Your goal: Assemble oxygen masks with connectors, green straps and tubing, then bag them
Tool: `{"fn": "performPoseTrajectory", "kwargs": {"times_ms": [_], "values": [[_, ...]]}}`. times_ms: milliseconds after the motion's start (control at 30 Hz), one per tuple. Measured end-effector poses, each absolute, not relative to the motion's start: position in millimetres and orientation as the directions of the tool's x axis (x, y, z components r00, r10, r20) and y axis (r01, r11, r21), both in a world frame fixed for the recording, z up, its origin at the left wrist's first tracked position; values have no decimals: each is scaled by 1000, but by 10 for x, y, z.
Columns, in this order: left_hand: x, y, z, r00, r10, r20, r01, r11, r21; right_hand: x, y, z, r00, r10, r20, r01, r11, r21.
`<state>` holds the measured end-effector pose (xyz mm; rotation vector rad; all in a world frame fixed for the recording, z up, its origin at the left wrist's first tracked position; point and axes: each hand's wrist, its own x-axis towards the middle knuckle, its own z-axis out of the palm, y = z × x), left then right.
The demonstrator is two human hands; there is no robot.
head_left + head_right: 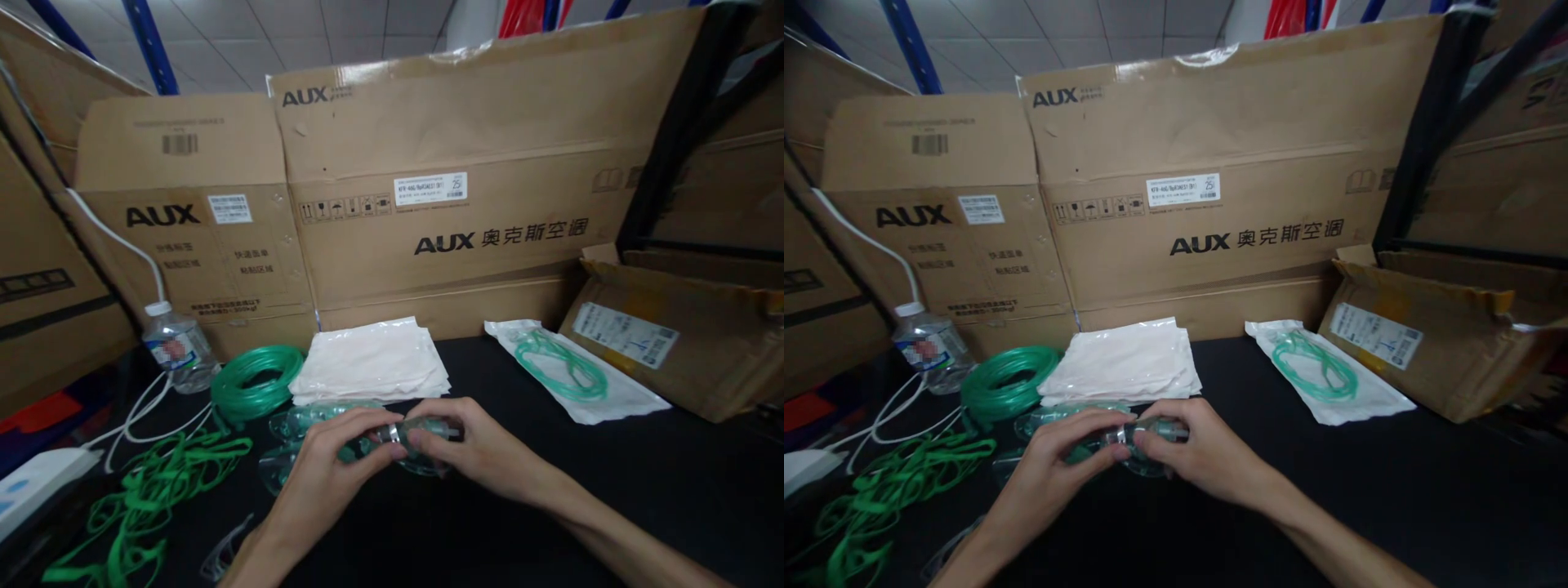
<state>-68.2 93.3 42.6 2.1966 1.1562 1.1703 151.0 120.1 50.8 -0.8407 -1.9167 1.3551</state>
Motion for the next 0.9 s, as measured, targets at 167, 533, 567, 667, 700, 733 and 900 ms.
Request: {"fn": "performPoseTrajectory", "kwargs": {"times_ms": [167,533,567,667,700,733,900], "values": [[-674,932,451,293,795,531,461,-604,650,1514,1176,506,-577,804,146,138,271,-953],[-684,884,407,349,704,619,512,-696,504,1551,1160,523,-631,740,231,153,411,-899],[-685,886,407,348,697,627,511,-702,497,1557,1163,525,-636,734,237,145,415,-898],[-688,893,405,359,662,658,495,-732,467,1558,1165,531,-626,740,248,122,406,-906],[-689,895,405,368,654,661,488,-741,461,1555,1163,531,-619,750,234,119,384,-915],[-689,896,409,378,653,656,483,-744,462,1551,1161,530,-612,761,214,120,357,-926],[-686,883,467,388,727,567,478,-684,551,1540,1145,518,-608,777,160,111,282,-953]]}}
